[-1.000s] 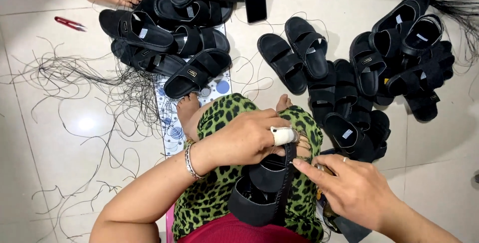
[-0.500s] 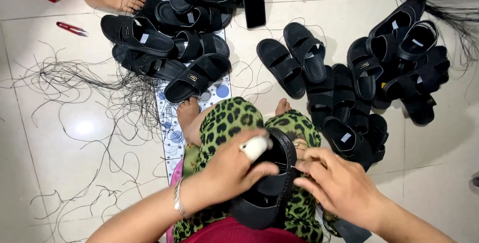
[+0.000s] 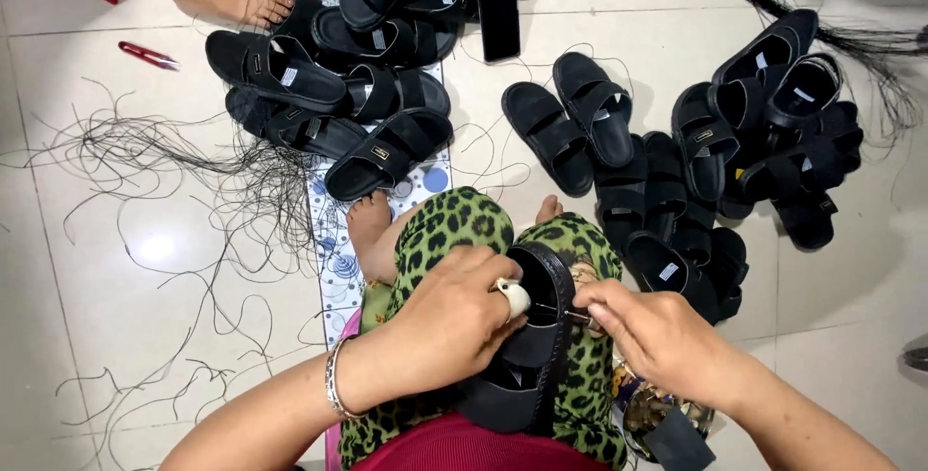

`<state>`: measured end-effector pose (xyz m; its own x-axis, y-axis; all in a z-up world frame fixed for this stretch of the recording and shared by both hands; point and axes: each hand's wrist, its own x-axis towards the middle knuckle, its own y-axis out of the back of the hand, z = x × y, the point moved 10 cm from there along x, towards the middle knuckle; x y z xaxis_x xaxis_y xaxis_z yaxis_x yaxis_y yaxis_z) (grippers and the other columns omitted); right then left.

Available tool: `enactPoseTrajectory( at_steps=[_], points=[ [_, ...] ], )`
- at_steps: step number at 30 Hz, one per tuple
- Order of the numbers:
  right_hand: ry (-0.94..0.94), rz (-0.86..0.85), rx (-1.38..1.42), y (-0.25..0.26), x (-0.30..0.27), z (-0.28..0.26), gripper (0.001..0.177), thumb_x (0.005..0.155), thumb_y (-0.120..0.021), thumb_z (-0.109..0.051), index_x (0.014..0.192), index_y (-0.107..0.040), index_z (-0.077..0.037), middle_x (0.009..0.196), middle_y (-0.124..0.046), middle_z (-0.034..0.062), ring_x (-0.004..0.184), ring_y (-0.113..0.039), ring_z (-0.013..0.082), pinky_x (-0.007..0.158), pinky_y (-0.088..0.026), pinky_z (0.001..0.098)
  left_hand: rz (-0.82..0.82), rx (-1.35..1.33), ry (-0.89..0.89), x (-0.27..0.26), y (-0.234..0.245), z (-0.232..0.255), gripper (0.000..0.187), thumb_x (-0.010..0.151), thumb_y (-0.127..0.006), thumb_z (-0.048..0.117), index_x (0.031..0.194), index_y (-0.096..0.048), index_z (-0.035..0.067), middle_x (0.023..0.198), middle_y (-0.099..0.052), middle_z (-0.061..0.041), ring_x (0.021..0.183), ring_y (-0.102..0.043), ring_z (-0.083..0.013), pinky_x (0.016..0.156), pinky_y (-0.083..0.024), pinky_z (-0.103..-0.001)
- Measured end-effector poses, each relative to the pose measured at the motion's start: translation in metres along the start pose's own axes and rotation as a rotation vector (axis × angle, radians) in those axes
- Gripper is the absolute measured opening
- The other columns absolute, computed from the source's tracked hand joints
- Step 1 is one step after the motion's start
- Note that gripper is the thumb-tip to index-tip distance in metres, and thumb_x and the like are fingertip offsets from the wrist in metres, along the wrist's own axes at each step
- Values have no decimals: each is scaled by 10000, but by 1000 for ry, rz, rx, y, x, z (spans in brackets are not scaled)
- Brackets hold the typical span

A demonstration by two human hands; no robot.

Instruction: A person is manually stitching the straps of black sandals while sitting on the floor in a workshop environment.

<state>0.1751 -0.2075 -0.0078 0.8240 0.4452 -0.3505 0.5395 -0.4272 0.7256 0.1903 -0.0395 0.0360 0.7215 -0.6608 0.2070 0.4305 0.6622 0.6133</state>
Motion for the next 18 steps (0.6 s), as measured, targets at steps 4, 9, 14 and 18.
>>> enactPoseTrajectory(
  at_steps=[4,9,14,18],
  points=[
    [134,22,-218,4,1,-30,290,868,-696,-363,1042,-655,-134,794,-627,21,574,-624,161,494,-519,305,-200,-325,203,-9,-15,-13,228,887,-735,137,715,-635,24,745,-658,-97,691,-630,-252,677,-533,-359],
    [258,197,-463,9,-7,-61,236,826,-728,-121,1045,-654,-75,1050,-637,67,749,-656,200,626,-536,326,-396,-644,288,-24,-31,-9,134,845,-721,126,839,-750,-4,868,-799,-42,589,-696,-176,582,-552,-274],
    [282,207,-207,1,-10,-34,303,823,-749,-147,1087,-619,-72,973,-713,67,603,-674,167,504,-547,281,-97,-1557,488,-28,-54,-27,267,871,-769,40,1132,-721,8,905,-744,-58,809,-681,-107,802,-577,-240],
    [265,241,-117,-1,-13,-30,329,830,-754,-142,1105,-590,-64,946,-729,74,507,-609,149,453,-499,283,86,-1332,738,-41,-79,-50,123,919,-657,-68,1012,-737,-51,804,-689,-72,648,-606,-102,598,-555,-217]
  ],
)
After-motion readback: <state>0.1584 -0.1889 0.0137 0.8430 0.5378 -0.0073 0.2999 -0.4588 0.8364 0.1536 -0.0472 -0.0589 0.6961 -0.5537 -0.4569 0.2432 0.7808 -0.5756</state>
